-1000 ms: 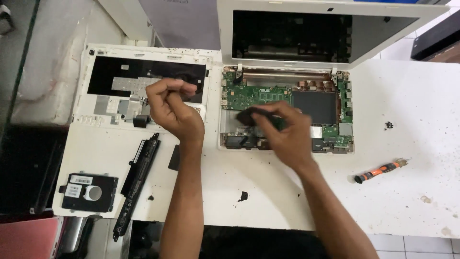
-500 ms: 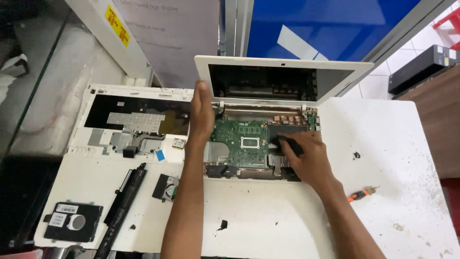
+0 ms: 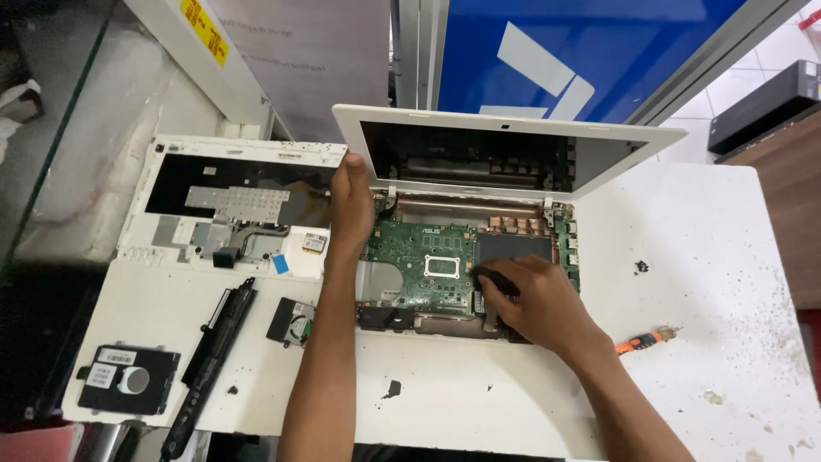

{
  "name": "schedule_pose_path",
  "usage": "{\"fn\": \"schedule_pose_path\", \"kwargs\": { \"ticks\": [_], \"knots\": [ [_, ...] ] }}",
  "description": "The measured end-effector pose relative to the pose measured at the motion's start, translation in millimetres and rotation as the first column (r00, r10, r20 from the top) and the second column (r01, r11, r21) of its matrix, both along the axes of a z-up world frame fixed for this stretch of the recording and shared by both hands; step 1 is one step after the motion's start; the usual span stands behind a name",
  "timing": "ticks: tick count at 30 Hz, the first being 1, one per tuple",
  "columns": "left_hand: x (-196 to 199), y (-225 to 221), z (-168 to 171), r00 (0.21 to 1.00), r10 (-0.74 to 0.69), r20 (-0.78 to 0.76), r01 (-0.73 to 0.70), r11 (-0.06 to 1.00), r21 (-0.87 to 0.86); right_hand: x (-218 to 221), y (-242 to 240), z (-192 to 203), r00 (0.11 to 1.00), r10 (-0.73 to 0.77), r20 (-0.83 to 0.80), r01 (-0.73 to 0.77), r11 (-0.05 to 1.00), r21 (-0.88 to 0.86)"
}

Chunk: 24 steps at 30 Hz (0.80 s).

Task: Installing and seating a motherboard into a laptop chassis during final assembly.

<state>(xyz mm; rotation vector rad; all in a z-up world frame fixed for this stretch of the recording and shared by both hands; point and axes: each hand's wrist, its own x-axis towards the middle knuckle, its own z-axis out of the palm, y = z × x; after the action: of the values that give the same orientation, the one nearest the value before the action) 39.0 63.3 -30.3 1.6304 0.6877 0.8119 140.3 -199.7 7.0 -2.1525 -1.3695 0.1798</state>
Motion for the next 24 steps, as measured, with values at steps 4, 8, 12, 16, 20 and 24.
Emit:
{"fn": "schedule_pose_path", "kwargs": {
  "ticks": [4, 8, 12, 16, 20, 24],
  "knots": [
    [-14.0, 17.3, -33.8, 1.000, -0.018, 0.005, 0.018, 1.000, -0.013, -10.5, -1.1, 15.3, 0.997, 0.056, -0.051, -0.058, 0.997, -0.049],
    [-14.7, 24.9, -38.9, 0.998, -0.033, 0.051, 0.033, 0.999, 0.001, -14.1, 3.7, 50.6, 0.980, 0.098, -0.173, -0.095, 0.995, 0.021],
    [-13.1, 32.9, -48.7, 0.997, -0.038, 0.066, 0.035, 0.998, 0.049, -11.2, 2.2, 49.9, 0.983, 0.099, -0.152, -0.047, 0.947, 0.317],
    [-15.5, 17.4, -29.3, 0.998, -0.018, 0.066, 0.014, 0.998, 0.057, -56.8, 22.4, 26.2, 0.973, 0.193, -0.123, -0.135, 0.918, 0.372],
    [-15.6, 8.4, -2.3, 0.999, 0.011, 0.040, -0.012, 1.000, 0.015, -101.9, 54.9, 18.2, 0.928, 0.296, 0.226, -0.350, 0.901, 0.254],
    [-14.3, 10.0, -7.1, 0.984, -0.039, 0.175, 0.021, 0.995, 0.101, -126.6, 76.9, -10.7, 0.849, 0.092, 0.520, -0.194, 0.970, 0.145]
  ]
}}
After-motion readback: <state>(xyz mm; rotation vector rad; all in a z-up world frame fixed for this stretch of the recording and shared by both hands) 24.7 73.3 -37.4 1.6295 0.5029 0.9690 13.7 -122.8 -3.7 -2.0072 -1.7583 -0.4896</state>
